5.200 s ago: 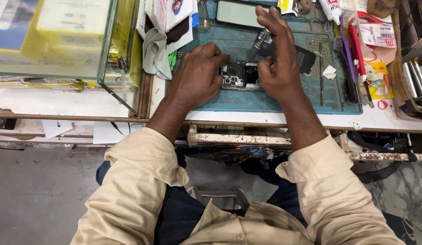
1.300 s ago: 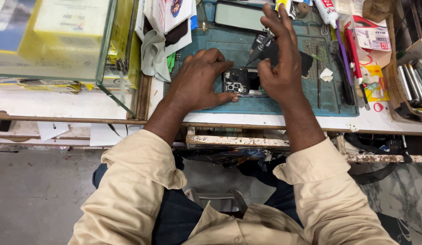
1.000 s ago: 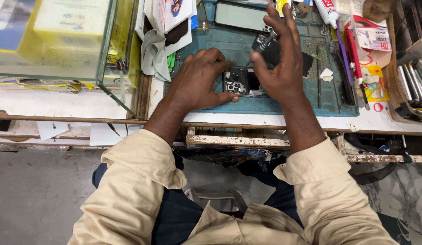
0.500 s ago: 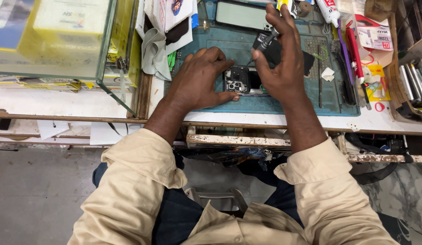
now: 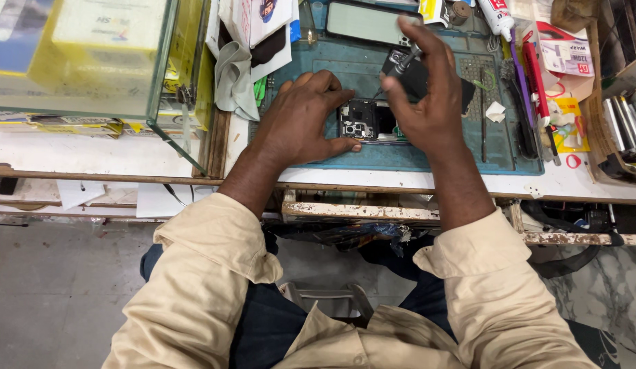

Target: The person opens a drawer and retrieves a smartphone, then removes the back cover to expose the internal components. They use a screwdriver to unscrew several screws from the phone's internal frame while seated at a cluttered workbench.

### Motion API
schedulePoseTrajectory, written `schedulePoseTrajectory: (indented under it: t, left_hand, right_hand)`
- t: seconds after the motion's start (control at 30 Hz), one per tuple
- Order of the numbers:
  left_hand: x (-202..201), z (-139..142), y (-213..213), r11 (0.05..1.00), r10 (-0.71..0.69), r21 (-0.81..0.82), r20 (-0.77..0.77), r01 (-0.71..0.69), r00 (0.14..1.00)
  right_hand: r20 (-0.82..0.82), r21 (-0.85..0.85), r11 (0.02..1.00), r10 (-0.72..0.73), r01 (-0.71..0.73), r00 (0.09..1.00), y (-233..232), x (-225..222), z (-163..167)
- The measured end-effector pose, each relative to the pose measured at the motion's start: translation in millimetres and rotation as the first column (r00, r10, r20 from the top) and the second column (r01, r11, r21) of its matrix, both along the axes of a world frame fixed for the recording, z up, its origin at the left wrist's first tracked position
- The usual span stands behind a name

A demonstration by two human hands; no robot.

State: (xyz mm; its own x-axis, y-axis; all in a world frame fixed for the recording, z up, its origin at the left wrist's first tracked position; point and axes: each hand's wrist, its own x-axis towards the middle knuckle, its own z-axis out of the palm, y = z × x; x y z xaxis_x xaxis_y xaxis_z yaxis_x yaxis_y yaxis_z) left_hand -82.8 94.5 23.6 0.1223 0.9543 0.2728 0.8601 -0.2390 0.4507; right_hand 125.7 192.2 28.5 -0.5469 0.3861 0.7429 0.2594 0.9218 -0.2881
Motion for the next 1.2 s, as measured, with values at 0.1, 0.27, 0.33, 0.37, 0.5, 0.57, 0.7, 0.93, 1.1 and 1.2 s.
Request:
schedulePoseTrajectory:
  t: [0.1, 0.27, 0.33, 0.37, 0.5, 0.57, 0.7, 0.93, 1.1, 1.2]
  left_hand:
    - [1, 1, 0, 1.0, -0.001, 0.0, 0.004, 0.001, 1.0]
    - [1, 2, -1, 1.0, 0.002, -0.005, 0.011, -0.002, 1.0]
    - [0, 2, -1, 1.0, -0.003, -0.004, 0.01, 0.003, 1.0]
    - [0, 2, 0, 1.0, 0.0, -0.008, 0.009, 0.0, 1.0]
    - [0, 1, 0, 1.0, 0.01, -0.016, 0.003, -0.01, 1.0]
    - [1, 0, 1, 1.0, 0.011, -0.014, 0.002, -0.011, 1.0]
    - [1, -1, 1, 1.0, 0.005, 0.006, 0.004, -0.005, 1.0]
    - [0, -1, 1, 1.0, 0.0, -0.002, 0.007, 0.0, 1.0]
    - [1, 0, 0, 1.0, 0.002, 0.002, 0.007, -0.002, 1.0]
    - [1, 1, 0, 1.0, 0.001, -0.002, 0.002, -0.001, 1.0]
  right_hand:
    - [-0.055, -0.426, 0.899, 0.091, -0.105, 0.994, 5, 1, -8]
    - [-0.135, -0.453, 0.846, 0.249, -0.283, 0.959, 12, 6, -21]
    - [-0.171, -0.456, 0.834, 0.261, -0.311, 0.95, 15, 7, -22]
    - [-0.191, -0.445, 0.838, 0.256, -0.316, 0.948, 16, 7, -22]
    - [-0.321, -0.512, 0.792, 0.183, -0.333, 0.929, 17, 10, -23]
    - [-0.359, -0.511, 0.803, 0.123, -0.305, 0.925, 19, 16, -24]
    - [-0.258, -0.531, 0.848, -0.165, 0.003, 0.952, 40, 30, -29]
    - [-0.313, -0.563, 0.826, -0.214, 0.001, 0.925, 68, 55, -46]
    - [-0.244, -0.585, 0.807, -0.268, 0.079, 0.932, 70, 52, -49]
    - [-0.232, -0.577, 0.811, -0.273, 0.094, 0.933, 68, 50, -47]
